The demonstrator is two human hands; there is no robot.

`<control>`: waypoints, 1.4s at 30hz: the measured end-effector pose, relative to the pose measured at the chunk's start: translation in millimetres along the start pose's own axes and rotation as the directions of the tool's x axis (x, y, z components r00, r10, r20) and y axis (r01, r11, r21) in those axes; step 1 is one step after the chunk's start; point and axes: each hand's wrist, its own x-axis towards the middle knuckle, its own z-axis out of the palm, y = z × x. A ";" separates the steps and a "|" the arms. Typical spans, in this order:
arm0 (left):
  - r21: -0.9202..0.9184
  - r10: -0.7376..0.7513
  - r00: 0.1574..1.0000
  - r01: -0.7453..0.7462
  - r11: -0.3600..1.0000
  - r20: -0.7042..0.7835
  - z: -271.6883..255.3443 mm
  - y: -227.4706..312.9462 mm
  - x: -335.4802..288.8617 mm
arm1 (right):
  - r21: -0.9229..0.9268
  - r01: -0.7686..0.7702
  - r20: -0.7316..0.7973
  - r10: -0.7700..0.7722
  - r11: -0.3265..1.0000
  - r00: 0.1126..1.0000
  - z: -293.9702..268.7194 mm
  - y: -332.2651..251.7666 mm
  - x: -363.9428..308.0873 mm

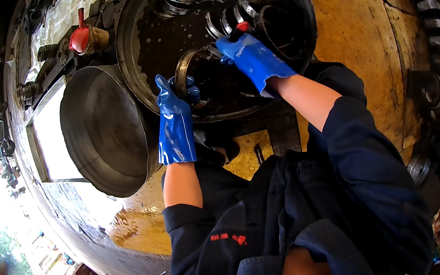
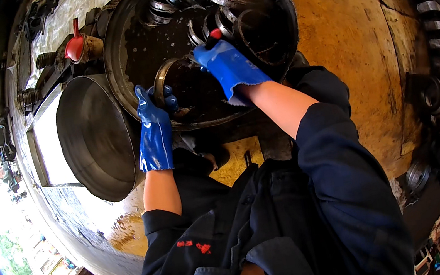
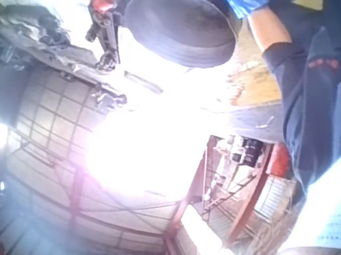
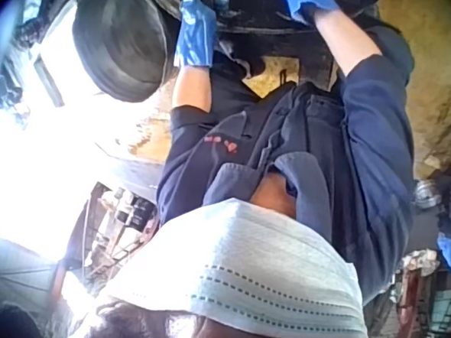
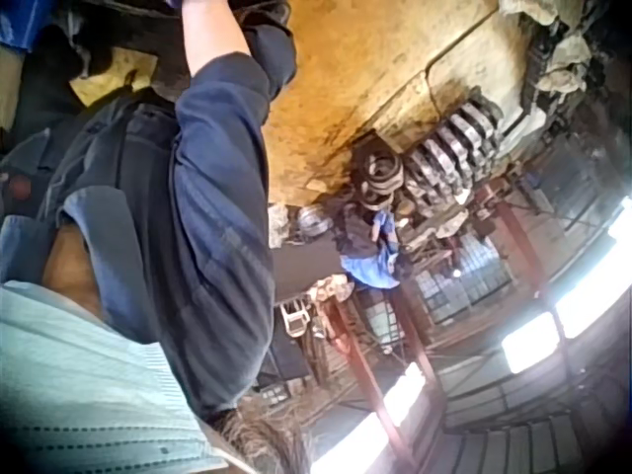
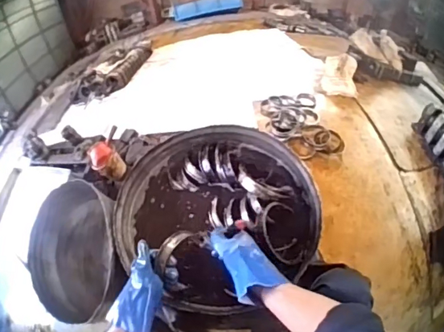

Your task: The person cleans metal ring components by dipping them into a container of fluid and scrubbing them with a brush.

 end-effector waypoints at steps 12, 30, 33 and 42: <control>-0.625 -0.278 0.960 0.206 0.753 -0.018 21.6 -22.6 28.2 | -0.026 0.569 0.213 -0.551 0.822 0.807 10.7 -41.1 -35.6; -0.504 -0.241 0.969 0.233 0.832 0.050 2.8 -24.2 43.1 | -0.020 0.919 0.351 -0.858 0.394 0.375 1.7 37.1 -68.5; -0.458 -0.245 0.967 0.246 0.854 0.064 -7.8 -26.1 52.5 | -0.202 0.883 0.584 -0.671 0.425 0.456 3.1 44.5 -68.2; -0.376 -0.264 0.959 0.284 0.882 0.104 -2.6 -21.6 55.9 | -0.717 0.686 0.620 -0.561 -0.120 0.549 13.4 46.1 -11.8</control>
